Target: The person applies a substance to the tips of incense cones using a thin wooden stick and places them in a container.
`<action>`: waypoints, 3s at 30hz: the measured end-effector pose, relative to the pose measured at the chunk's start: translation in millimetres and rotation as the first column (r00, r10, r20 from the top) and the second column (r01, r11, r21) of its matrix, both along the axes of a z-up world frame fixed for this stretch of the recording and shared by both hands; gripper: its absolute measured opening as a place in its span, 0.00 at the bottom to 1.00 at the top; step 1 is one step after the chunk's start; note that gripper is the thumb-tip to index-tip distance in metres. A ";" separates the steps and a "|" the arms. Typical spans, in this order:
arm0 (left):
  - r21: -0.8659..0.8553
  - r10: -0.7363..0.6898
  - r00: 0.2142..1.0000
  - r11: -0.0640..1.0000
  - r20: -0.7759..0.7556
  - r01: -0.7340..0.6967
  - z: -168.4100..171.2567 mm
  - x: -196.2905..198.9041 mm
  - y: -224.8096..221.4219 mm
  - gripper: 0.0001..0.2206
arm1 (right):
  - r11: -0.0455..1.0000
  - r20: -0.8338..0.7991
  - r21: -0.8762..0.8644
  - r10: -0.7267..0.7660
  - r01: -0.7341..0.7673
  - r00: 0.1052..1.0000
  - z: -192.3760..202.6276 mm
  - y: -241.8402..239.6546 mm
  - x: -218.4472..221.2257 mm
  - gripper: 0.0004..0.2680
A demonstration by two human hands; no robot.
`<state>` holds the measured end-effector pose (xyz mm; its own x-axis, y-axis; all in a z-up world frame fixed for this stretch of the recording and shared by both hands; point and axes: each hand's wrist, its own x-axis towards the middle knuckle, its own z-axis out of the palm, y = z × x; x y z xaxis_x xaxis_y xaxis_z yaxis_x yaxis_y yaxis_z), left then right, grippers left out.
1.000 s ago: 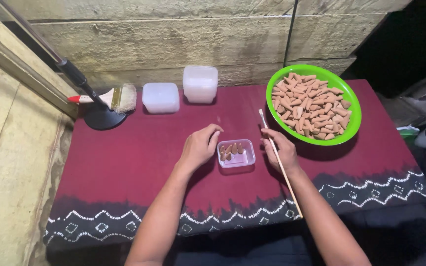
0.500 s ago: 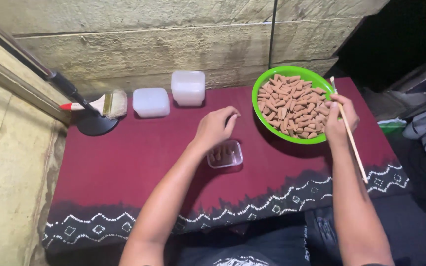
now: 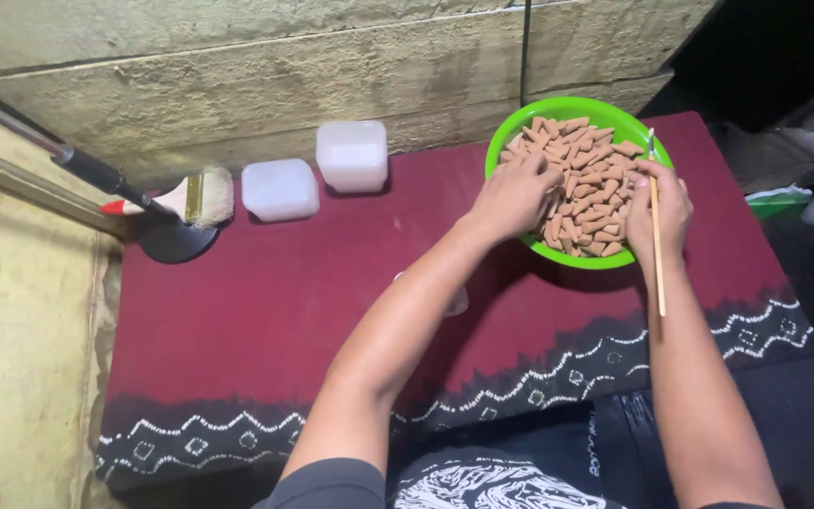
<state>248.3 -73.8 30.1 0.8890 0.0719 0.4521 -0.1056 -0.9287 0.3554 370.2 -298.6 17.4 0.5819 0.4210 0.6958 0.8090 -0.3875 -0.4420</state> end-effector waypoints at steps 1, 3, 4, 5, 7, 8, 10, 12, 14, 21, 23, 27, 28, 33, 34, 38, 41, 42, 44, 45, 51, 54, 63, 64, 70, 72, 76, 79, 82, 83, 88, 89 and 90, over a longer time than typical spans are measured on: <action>0.003 -0.005 1.000 1.000 0.006 0.005 3.2 -0.2 -1.1 0.08 | 1.000 0.006 0.003 -0.005 0.005 1.000 0.1 0.8 -4.2 0.11; 0.053 0.034 0.998 0.998 0.056 -0.037 13.6 4.8 -5.2 0.09 | 0.999 -0.087 0.033 -0.020 0.022 0.996 4.2 -0.8 -9.5 0.11; 0.055 0.020 0.998 0.998 0.060 -0.024 13.7 8.5 -7.2 0.09 | 0.999 -0.083 0.035 -0.033 0.036 0.996 2.9 -0.3 -9.9 0.11; 0.070 0.059 0.998 0.996 0.007 -0.059 13.7 11.9 -9.3 0.10 | 0.998 -0.113 0.055 -0.028 0.035 0.993 1.6 0.2 -10.5 0.11; 0.092 0.082 0.996 0.993 -0.033 -0.079 16.2 20.6 -14.4 0.13 | 0.995 -0.131 0.082 -0.038 0.049 0.991 3.5 0.3 -10.3 0.10; 0.095 0.109 0.994 0.990 -0.024 -0.106 15.7 22.9 -16.8 0.13 | 0.994 -0.163 0.102 -0.027 0.044 0.986 3.7 1.3 -11.0 0.10; 0.102 0.126 0.992 0.987 -0.013 -0.124 10.3 29.1 -20.7 0.13 | 0.991 -0.193 0.127 -0.023 0.049 0.981 6.6 2.2 -12.9 0.10; 0.033 0.109 0.994 0.993 0.012 -0.110 0.0 36.8 -23.4 0.09 | 0.987 -0.180 0.160 0.003 0.026 0.984 11.7 2.6 -14.8 0.10; 0.023 0.086 0.996 0.996 0.005 -0.086 26.9 18.5 -26.5 0.08 | 0.988 -0.160 0.155 -0.001 0.026 0.987 10.0 0.8 -10.7 0.09; 0.021 0.090 0.993 0.996 -0.072 -0.089 -7.9 37.3 -20.2 0.12 | 0.989 -0.151 0.146 0.015 0.007 0.988 15.0 2.9 -15.8 0.08; -0.118 0.041 0.995 0.992 -0.094 -0.052 6.5 21.4 -15.3 0.16 | 0.988 -0.158 0.157 0.019 0.006 0.987 17.9 3.6 -23.0 0.08; -0.455 -0.044 0.999 0.890 -0.020 0.031 14.3 14.9 -3.7 0.17 | 0.977 -0.200 0.211 0.050 -0.006 0.978 14.3 4.0 -14.7 0.09; -0.457 -0.043 0.999 0.889 -0.017 0.031 11.7 13.1 -1.7 0.17 | 0.978 -0.198 0.209 0.051 -0.008 0.979 13.3 5.4 -15.6 0.09; -0.788 -0.017 0.996 0.611 0.087 0.079 29.5 -34.1 7.1 0.11 | 0.978 -0.329 0.206 0.051 0.019 0.943 -2.5 -0.4 -3.3 0.09; -0.787 -0.012 0.996 0.612 0.089 0.078 34.5 -46.8 10.7 0.11 | 0.978 -0.328 0.206 0.056 0.014 0.943 -6.4 -2.9 -2.2 0.09; -0.872 -0.006 0.995 0.481 0.099 0.090 34.6 -99.0 23.1 0.15 | 0.951 -0.435 0.308 0.151 -0.011 0.888 -11.1 1.0 -24.7 0.07; -0.915 0.014 0.992 0.387 0.125 0.110 28.4 -139.7 24.4 0.16 | 0.910 -0.427 0.403 0.277 -0.093 0.861 11.5 21.4 -79.9 0.05; -0.932 0.022 0.992 0.346 0.121 0.106 27.2 -153.3 22.9 0.16 | 0.886 -0.421 0.449 0.324 -0.116 0.847 21.4 28.3 -101.7 0.04; -0.964 0.018 0.994 0.248 0.106 0.098 -7.1 -159.9 32.0 0.16 | 0.891 -0.446 0.435 0.335 -0.126 0.830 27.7 38.1 -129.9 0.05; -0.985 0.009 0.996 0.147 0.091 0.089 -24.4 -163.1 37.2 0.16 | 0.897 -0.471 0.423 0.343 -0.133 0.813 30.5 43.4 -144.1 0.06; -0.992 0.025 0.994 0.081 0.104 0.101 -38.2 -186.6 40.2 0.15 | 0.854 -0.278 0.285 0.507 -0.435 0.816 47.3 64.6 -207.8 0.06; -0.992 0.034 0.993 0.059 0.109 0.107 -47.6 -188.3 47.6 0.15 | 0.853 -0.221 0.243 0.512 -0.462 0.830 50.5 74.9 -224.4 0.06; -0.979 0.025 0.982 0.096 0.185 0.182 -49.6 -190.8 55.2 0.13 | 0.816 -0.064 0.197 0.565 -0.544 0.823 51.9 78.8 -236.7 0.07; -0.978 0.027 0.982 0.096 0.186 0.183 -54.6 -189.6 55.1 0.13 | 0.815 -0.063 0.195 0.566 -0.546 0.822 52.2 80.4 -236.5 0.07; -0.971 0.040 0.979 0.145 0.198 0.190 -54.9 -194.7 62.0 0.15 | 0.799 -0.048 0.200 0.587 -0.568 0.808 54.0 84.4 -248.3 0.06; -0.963 0.042 0.972 0.150 0.231 0.222 -52.5 -196.8 64.7 0.16 | 0.791 -0.026 0.197 0.594 -0.579 0.804 47.7 82.3 -250.6 0.06; -0.963 0.009 0.966 0.076 0.259 0.257 -54.1 -196.0 62.9 0.20 | 0.823 0.027 0.208 0.536 -0.529 0.844 53.8 86.5 -247.0 0.07; -0.963 0.022 0.966 0.095 0.257 0.254 -57.8 -195.4 62.6 0.16 | 0.820 0.037 0.204 0.540 -0.535 0.841 54.3 89.3 -248.6 0.07; -0.966 0.045 0.969 0.101 0.242 0.237 -44.1 -202.0 60.2 0.14 | 0.787 0.037 0.206 0.587 -0.581 0.809 53.7 89.6 -257.3 0.07; -0.967 0.046 0.971 0.110 0.235 0.229 -45.2 -201.4 61.6 0.13 | 0.781 0.031 0.213 0.596 -0.588 0.803 52.1 88.6 -259.2 0.07; -0.971 0.035 0.976 0.112 0.216 0.211 -49.7 -199.8 63.4 0.12 | 0.790 0.075 0.229 0.568 -0.569 0.819 50.7 88.7 -251.5 0.08; -0.972 0.036 0.976 0.113 0.213 0.207 -51.6 -198.9 64.0 0.12 | 0.794 0.083 0.217 0.565 -0.568 0.821 53.0 89.3 -253.1 0.07; -0.972 0.040 0.977 0.116 0.210 0.205 -53.3 -198.5 65.2 0.12 | 0.796 0.093 0.204 0.564 -0.570 0.820 55.6 90.8 -254.5 0.07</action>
